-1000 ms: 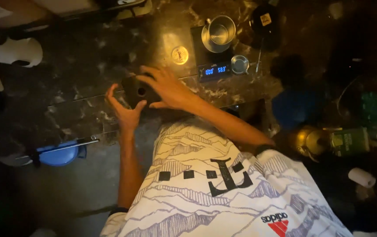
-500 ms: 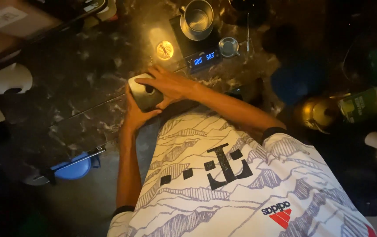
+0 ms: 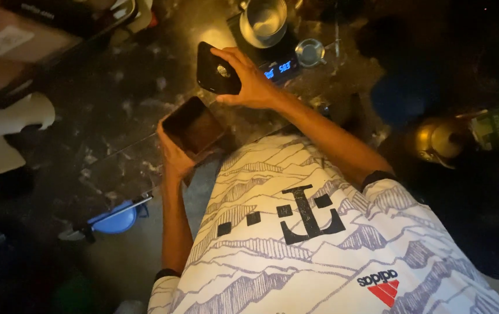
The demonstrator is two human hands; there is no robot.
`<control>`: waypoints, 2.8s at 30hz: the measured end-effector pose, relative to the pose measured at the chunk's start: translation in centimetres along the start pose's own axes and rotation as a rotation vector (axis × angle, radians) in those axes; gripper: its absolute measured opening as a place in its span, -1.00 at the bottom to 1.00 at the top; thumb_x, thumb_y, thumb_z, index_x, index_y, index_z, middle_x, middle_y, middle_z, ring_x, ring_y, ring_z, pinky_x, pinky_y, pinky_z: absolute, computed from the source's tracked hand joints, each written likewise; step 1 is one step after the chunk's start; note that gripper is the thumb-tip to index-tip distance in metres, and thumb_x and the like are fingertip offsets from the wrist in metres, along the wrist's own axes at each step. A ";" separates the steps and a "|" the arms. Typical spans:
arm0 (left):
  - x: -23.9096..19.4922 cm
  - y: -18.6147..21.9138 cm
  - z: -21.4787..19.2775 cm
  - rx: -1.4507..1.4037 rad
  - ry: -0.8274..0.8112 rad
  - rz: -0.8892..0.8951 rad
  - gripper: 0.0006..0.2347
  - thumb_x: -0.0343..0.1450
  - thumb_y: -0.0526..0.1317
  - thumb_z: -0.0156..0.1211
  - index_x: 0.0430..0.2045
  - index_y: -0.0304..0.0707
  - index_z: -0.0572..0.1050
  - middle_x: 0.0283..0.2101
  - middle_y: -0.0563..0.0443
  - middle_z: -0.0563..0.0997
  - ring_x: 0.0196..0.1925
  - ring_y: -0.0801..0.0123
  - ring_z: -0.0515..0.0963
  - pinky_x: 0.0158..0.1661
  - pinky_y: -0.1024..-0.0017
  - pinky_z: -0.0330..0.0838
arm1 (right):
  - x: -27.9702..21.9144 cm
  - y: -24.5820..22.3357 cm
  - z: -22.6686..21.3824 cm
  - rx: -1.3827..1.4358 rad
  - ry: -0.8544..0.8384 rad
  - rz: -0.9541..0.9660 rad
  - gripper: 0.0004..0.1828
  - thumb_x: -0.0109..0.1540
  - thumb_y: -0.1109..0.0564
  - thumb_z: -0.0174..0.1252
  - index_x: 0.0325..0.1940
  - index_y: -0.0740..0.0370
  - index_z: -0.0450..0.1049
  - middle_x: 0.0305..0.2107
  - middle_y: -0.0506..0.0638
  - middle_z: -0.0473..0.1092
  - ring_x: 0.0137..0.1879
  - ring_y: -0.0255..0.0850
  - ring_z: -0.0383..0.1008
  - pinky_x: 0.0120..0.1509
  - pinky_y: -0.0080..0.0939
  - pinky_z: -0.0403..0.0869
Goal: Weighing and adjusting coffee grounds in a portafilter using a scale and spoon to prepare for espresso brewing.
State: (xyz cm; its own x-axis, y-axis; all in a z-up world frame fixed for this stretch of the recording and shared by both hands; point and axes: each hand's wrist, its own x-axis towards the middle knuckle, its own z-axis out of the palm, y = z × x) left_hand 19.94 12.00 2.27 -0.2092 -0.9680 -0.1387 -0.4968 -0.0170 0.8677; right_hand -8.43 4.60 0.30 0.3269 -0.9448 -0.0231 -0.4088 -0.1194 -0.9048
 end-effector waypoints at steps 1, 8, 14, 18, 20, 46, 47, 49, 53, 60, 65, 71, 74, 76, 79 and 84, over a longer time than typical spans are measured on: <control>-0.3 -0.4 -1.1 0.004 0.006 -0.011 0.06 -0.03 -0.01 0.70 0.28 -0.20 0.00 0.25 -0.29 0.37 0.26 -0.02 0.45 0.22 0.07 0.39 | -0.1 0.3 0.9 0.008 -0.011 -0.001 0.04 0.17 -0.09 0.45 0.58 0.00 -0.01 0.36 0.19 0.06 0.48 0.10 0.16 0.52 0.19 0.21; -0.1 2.6 -5.1 0.009 0.130 0.228 0.01 0.05 -0.16 0.72 0.28 -0.33 0.00 0.26 -0.38 0.30 0.33 -0.17 0.35 0.31 -0.04 0.23 | -0.6 -0.7 5.3 -0.385 -0.089 -0.080 0.04 0.05 -0.19 0.51 0.51 0.00 0.15 0.29 0.32 0.10 0.40 0.31 0.15 0.46 0.37 0.18; 2.8 3.8 0.0 0.015 0.235 0.493 0.02 0.03 -0.09 0.80 0.23 -0.47 0.06 0.28 -0.43 0.30 0.41 -0.27 0.28 0.40 -0.09 0.13 | -2.6 1.0 10.2 -0.612 -0.006 -0.102 -0.36 0.29 -0.01 0.26 0.38 0.28 0.30 0.12 0.43 0.31 0.32 0.21 0.37 0.49 0.18 0.18; 5.3 2.3 2.6 0.016 0.319 0.704 -0.01 0.10 -0.07 0.80 0.21 -0.50 0.06 0.25 -0.43 0.29 0.38 -0.27 0.28 0.38 0.00 0.17 | -4.5 -0.9 5.8 -0.725 -0.204 -0.250 -0.38 0.25 -0.29 0.21 0.38 -0.20 0.38 0.24 0.08 0.43 0.46 -0.02 0.29 0.59 0.40 -0.28; 6.2 2.8 3.1 0.009 0.331 0.689 -0.01 0.11 -0.08 0.80 0.22 -0.51 0.05 0.25 -0.42 0.29 0.36 -0.23 0.32 0.37 0.05 0.22 | -5.8 5.9 7.4 -0.531 -0.020 -0.149 -0.07 -0.02 -0.23 0.42 0.37 0.09 0.34 0.23 0.16 0.37 0.42 0.11 0.29 0.56 0.27 -0.01; 7.5 8.5 9.4 -0.301 0.267 0.780 0.01 -0.04 -0.02 0.78 0.19 -0.55 0.19 0.05 -0.43 0.44 0.09 -0.18 0.55 0.17 -0.03 0.41 | -6.4 18.0 -13.3 -0.855 0.441 0.832 -0.81 0.23 0.14 0.18 -0.35 0.18 0.70 -0.46 0.17 0.58 -0.21 0.17 0.66 -0.15 0.13 0.62; 7.6 9.1 8.9 -0.293 0.267 0.785 -0.04 0.01 -0.02 0.74 0.18 -0.54 0.21 0.04 -0.40 0.46 0.07 -0.16 0.57 0.15 -0.02 0.43 | -6.7 17.4 -13.5 -0.708 0.511 0.851 -0.77 0.24 0.09 0.16 -0.34 0.22 0.68 -0.45 0.23 0.57 -0.21 0.24 0.64 -0.14 0.21 0.61; 7.9 9.8 8.3 -0.294 0.279 0.795 -0.10 0.06 -0.02 0.70 0.17 -0.54 0.22 0.03 -0.37 0.48 0.04 -0.15 0.59 0.13 -0.01 0.45 | -7.9 14.6 -14.2 -0.571 0.580 0.855 -0.71 0.26 0.03 0.14 -0.33 0.27 0.65 -0.44 0.29 0.55 -0.20 0.30 0.63 -0.13 0.30 0.59; 8.2 11.3 7.3 -0.299 0.280 0.815 -0.13 0.06 0.01 0.68 0.11 -0.52 0.25 -0.01 -0.38 0.49 -0.01 -0.20 0.59 0.06 -0.03 0.48 | -11.2 9.8 -14.6 -0.633 0.840 0.821 -0.78 0.32 -0.02 0.14 -0.09 0.11 0.57 -0.38 0.26 0.57 -0.16 0.28 0.62 -0.08 0.32 0.55; 9.5 15.0 5.8 -0.197 0.183 0.799 -0.11 0.06 -0.11 0.71 0.15 -0.57 0.20 0.10 -0.40 0.42 0.19 -0.29 0.47 0.24 -0.09 0.34 | -13.6 -2.3 -19.0 -0.233 0.971 0.074 -0.83 0.44 0.16 0.11 -0.03 0.35 0.51 -0.35 0.25 0.48 -0.16 0.06 0.53 -0.08 0.05 0.48; 11.2 17.9 4.4 -0.069 0.128 0.788 -0.10 0.06 -0.11 0.70 0.17 -0.55 0.17 0.15 -0.43 0.41 0.25 -0.32 0.44 0.28 -0.13 0.30 | -12.7 -11.9 -20.6 -0.241 0.816 0.003 -0.87 0.26 0.05 0.38 -0.27 0.12 0.65 -0.53 0.00 0.52 -0.37 -0.17 0.53 -0.24 -0.25 0.50; 13.2 20.1 4.9 0.031 0.169 0.874 -0.08 0.00 -0.16 0.72 0.16 -0.61 0.19 0.13 -0.47 0.41 0.23 -0.37 0.44 0.27 -0.14 0.31 | -10.4 -17.1 -21.0 -0.275 0.735 -0.177 -0.94 0.14 0.18 0.44 -0.39 0.12 0.66 -0.51 0.01 0.59 -0.35 -0.06 0.63 -0.28 -0.21 0.57; 13.3 21.3 5.5 0.059 0.175 0.882 -0.08 -0.01 -0.19 0.72 0.16 -0.63 0.19 0.13 -0.48 0.40 0.23 -0.38 0.44 0.27 -0.13 0.31 | -9.4 -17.1 -21.1 -0.358 0.654 -0.313 -0.99 0.21 0.17 0.36 -0.31 0.10 0.67 -0.48 -0.01 0.58 -0.34 -0.04 0.61 -0.28 -0.15 0.57; 13.0 22.2 6.0 0.072 0.184 0.843 -0.07 -0.02 -0.20 0.73 0.16 -0.65 0.20 0.13 -0.49 0.41 0.22 -0.38 0.44 0.27 -0.14 0.31 | -8.7 -16.5 -21.0 -0.405 0.584 -0.370 -0.96 0.25 0.15 0.32 -0.26 0.12 0.66 -0.48 -0.01 0.55 -0.35 -0.02 0.59 -0.28 -0.12 0.57; 13.0 22.3 7.0 0.057 0.205 0.797 -0.13 0.05 -0.26 0.70 0.17 -0.65 0.20 0.14 -0.52 0.39 0.25 -0.40 0.42 0.29 -0.09 0.31 | -7.3 -14.8 -20.5 -0.659 0.566 -0.480 -0.86 0.32 0.02 0.26 -0.07 -0.07 0.69 -0.33 -0.18 0.47 -0.21 -0.30 0.54 -0.11 -0.28 0.57; 12.8 20.6 8.0 -0.047 0.160 0.804 -0.10 0.09 -0.23 0.78 0.13 -0.68 0.14 0.14 -0.58 0.35 0.28 -0.49 0.35 0.28 -0.21 0.29 | -7.4 -13.9 -19.6 -0.566 0.380 -0.635 -0.78 0.42 -0.04 0.09 -0.20 -0.07 0.61 -0.33 -0.27 0.51 -0.03 -0.22 0.41 0.15 -0.08 0.19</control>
State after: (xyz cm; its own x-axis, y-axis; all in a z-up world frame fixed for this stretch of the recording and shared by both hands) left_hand 0.33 1.22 14.56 -0.3619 -0.7129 0.6007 -0.2098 0.6901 0.6927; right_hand -21.87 7.30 21.38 0.3719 -0.6756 0.6365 -0.6358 -0.6850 -0.3556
